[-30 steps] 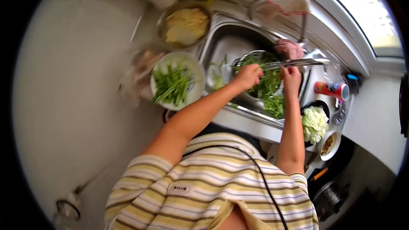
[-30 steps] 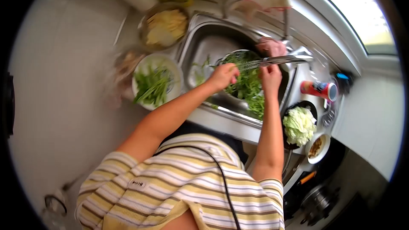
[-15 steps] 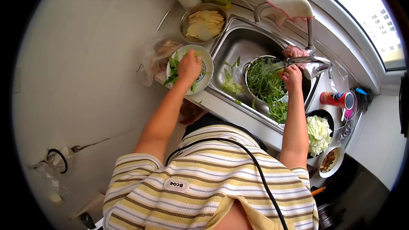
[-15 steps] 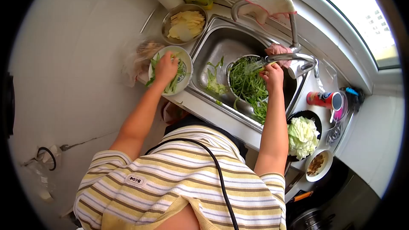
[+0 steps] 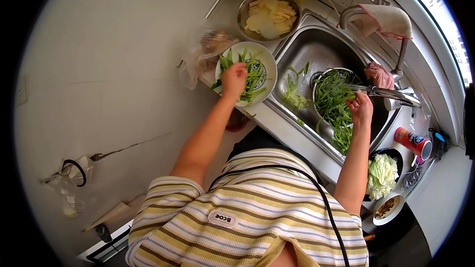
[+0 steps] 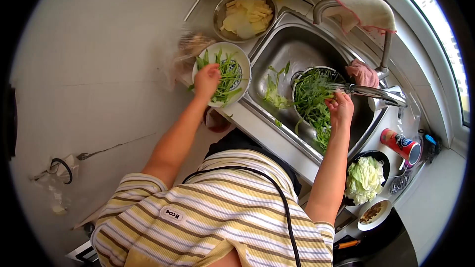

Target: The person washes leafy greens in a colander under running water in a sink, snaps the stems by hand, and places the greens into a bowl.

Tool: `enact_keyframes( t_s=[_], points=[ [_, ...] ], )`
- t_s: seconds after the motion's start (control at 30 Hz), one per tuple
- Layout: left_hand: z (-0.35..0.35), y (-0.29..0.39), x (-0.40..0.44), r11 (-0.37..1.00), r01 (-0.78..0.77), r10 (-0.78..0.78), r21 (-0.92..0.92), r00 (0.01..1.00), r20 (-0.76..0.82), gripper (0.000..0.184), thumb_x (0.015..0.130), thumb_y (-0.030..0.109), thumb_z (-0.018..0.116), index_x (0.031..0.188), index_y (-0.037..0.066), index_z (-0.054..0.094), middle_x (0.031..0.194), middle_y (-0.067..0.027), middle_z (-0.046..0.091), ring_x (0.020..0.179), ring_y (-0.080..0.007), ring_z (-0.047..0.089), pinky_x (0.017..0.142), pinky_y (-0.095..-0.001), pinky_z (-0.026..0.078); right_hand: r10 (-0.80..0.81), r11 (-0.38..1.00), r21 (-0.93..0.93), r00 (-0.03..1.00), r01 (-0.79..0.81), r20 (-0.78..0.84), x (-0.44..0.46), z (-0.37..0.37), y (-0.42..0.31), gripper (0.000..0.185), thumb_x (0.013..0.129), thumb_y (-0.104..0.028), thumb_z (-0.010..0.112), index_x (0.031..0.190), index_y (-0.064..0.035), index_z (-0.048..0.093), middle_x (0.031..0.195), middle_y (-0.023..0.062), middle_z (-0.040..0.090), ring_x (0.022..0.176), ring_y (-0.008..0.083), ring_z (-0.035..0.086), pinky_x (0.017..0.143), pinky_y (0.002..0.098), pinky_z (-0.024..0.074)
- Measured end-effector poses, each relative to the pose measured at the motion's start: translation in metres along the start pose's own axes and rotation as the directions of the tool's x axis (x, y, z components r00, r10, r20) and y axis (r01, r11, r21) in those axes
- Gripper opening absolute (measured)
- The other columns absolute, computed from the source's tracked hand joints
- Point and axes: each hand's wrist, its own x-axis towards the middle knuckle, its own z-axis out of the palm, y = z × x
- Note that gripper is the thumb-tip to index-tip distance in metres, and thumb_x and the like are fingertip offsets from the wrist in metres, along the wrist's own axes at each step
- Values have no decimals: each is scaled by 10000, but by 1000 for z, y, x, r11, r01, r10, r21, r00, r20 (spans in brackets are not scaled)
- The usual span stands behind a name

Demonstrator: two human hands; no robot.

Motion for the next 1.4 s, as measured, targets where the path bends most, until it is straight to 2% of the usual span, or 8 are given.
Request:
enact_keyframes(
  t_s=[0.43, 0.6, 0.93, 1.0, 1.03, 1.1, 1.33, 1.4],
  points=[
    [-8, -21, 55, 888, -89, 138, 452, 987, -77, 249, 660, 124, 747, 844, -19, 661, 776, -114, 662, 632, -200, 635, 579, -311, 495, 8, 999, 39, 997, -5, -75, 19, 13, 2, 173, 817, -202, 645, 881, -95, 525, 788, 55, 584, 715, 194, 579, 681, 354, 492],
    [-14, -11, 56, 939, 314, -308, -141, 949, 65, 162, 762, 17, 663, 891, -72, 621, 786, -112, 652, 641, -147, 642, 498, -228, 490, 31, 998, 59, 998, -28, -53, 25, 16, 9, 152, 816, -176, 646, 831, -103, 513, 752, 46, 585, 677, 192, 570, 675, 364, 484],
    [-22, -11, 53, 873, 347, -299, -342, 936, 186, 146, 812, 77, 623, 874, -56, 628, 763, -105, 653, 666, -159, 652, 508, -240, 498, 59, 997, 51, 997, -57, -44, 20, 26, 6, 136, 835, -185, 618, 851, -91, 520, 767, 55, 593, 692, 195, 571, 670, 348, 475],
    [-30, 2, 50, 942, -71, 25, 327, 989, 145, 120, 776, 118, 642, 788, 1, 666, 675, -123, 642, 606, -211, 638, 567, -316, 492, 56, 997, 45, 998, -54, -36, 20, 26, 7, 132, 840, -185, 609, 850, -88, 521, 767, 55, 595, 690, 193, 571, 673, 342, 473],
    [-34, 9, 49, 942, -70, 22, 330, 989, 145, 120, 776, 118, 642, 788, 1, 666, 675, -123, 642, 606, -211, 638, 567, -316, 492, 59, 997, 47, 998, -58, -35, 20, 26, 7, 132, 840, -185, 609, 850, -88, 521, 767, 55, 595, 690, 193, 571, 673, 342, 473],
    [-42, 21, 52, 652, -369, 323, 662, 925, 198, 115, 735, 164, 668, 776, 57, 680, 696, -122, 635, 621, -239, 621, 559, -345, 467, 65, 997, 48, 997, -63, -44, 22, 27, 8, 137, 842, -191, 607, 843, -86, 520, 775, 60, 599, 693, 192, 573, 679, 337, 471],
    [-71, 48, 57, 620, -373, 262, 690, 928, 266, 137, 735, 180, 672, 793, 56, 674, 684, -116, 631, 595, -252, 606, 565, -343, 465, 70, 993, 94, 997, -66, -42, 19, 25, 9, 138, 846, -192, 602, 873, -72, 540, 788, 65, 602, 697, 192, 573, 684, 338, 473],
    [-72, 59, 51, 816, -313, 300, 486, 948, 108, 122, 751, 148, 667, 788, 33, 665, 649, -101, 625, 539, -188, 593, 525, -301, 454, 71, 993, 101, 997, -67, -39, 20, 20, 10, 143, 843, -190, 605, 890, -67, 549, 785, 63, 596, 693, 193, 569, 690, 346, 474]
  ],
)
